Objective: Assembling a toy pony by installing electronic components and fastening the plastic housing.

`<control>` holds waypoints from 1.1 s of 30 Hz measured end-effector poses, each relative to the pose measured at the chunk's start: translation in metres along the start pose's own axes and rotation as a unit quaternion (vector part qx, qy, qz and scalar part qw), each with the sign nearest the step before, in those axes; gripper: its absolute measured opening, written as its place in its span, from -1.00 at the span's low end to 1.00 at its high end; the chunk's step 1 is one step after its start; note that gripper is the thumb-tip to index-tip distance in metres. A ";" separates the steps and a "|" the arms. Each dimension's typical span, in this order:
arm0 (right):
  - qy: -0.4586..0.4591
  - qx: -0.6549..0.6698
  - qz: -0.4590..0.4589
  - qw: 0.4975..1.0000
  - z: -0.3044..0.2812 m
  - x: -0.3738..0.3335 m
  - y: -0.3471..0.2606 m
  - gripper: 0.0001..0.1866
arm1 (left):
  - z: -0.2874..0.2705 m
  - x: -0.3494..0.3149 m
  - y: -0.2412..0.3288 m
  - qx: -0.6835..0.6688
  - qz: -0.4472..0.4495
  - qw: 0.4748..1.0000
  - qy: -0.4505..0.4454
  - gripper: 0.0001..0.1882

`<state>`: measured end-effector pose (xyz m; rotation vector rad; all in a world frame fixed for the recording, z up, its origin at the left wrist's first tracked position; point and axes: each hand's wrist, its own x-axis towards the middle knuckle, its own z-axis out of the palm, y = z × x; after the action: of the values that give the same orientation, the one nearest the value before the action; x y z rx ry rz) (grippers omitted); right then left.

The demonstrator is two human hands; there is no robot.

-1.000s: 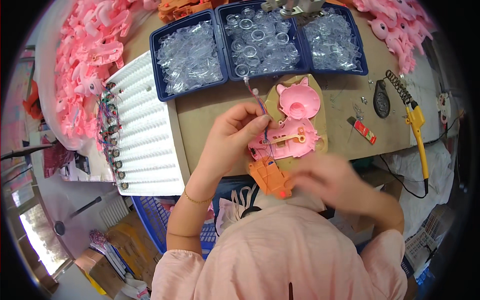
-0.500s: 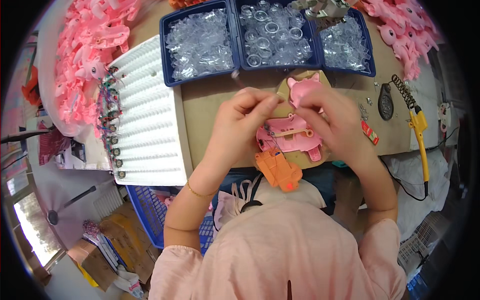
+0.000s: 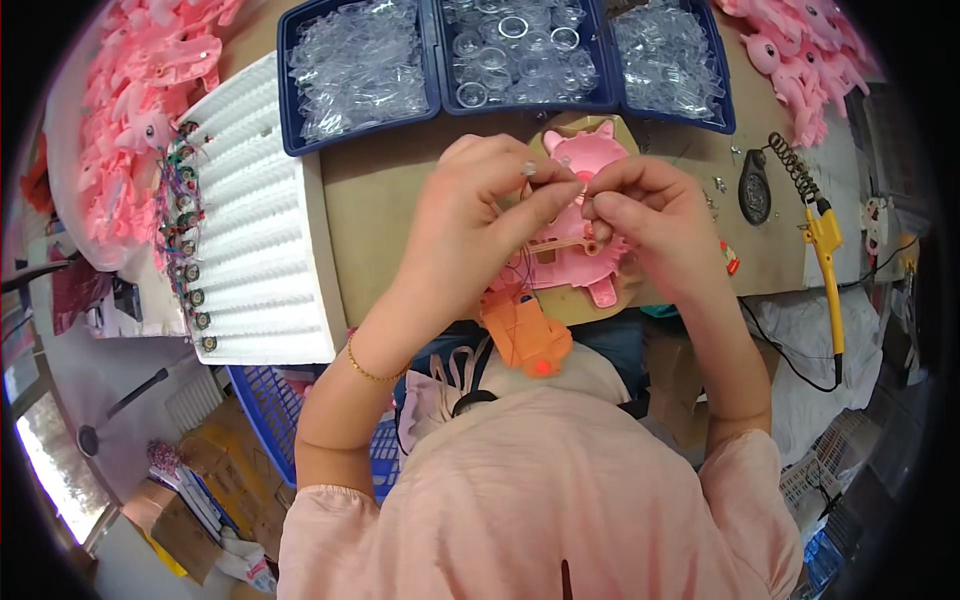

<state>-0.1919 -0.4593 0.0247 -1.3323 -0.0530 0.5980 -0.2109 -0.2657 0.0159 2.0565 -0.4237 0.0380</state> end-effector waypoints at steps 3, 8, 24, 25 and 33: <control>-0.006 -0.035 -0.005 0.999 0.001 -0.011 0.003 -0.94 | 0.007 -0.009 -0.006 -0.237 -0.176 0.949 0.108 -0.81; -0.084 -0.258 -0.057 0.961 -0.009 -0.036 0.002 -0.92 | 0.003 -0.019 -0.009 -0.325 -0.234 0.907 0.134 -0.78; -0.018 -0.589 -0.258 0.766 0.015 -0.005 0.032 -0.89 | 0.010 -0.024 -0.022 0.110 -0.004 0.989 0.096 -0.87; -0.021 -0.605 -0.258 0.753 0.016 -0.006 0.033 -0.89 | 0.014 -0.025 -0.023 0.111 -0.007 0.989 0.099 -0.87; -0.007 -0.663 -0.265 0.700 0.022 -0.012 0.032 -0.87 | 0.022 -0.029 -0.025 0.133 -0.001 0.984 0.120 -0.86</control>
<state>-0.2218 -0.4417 0.0046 -2.5606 -1.0232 -0.0506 -0.2337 -0.2652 -0.0220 2.2803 -0.2779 0.3560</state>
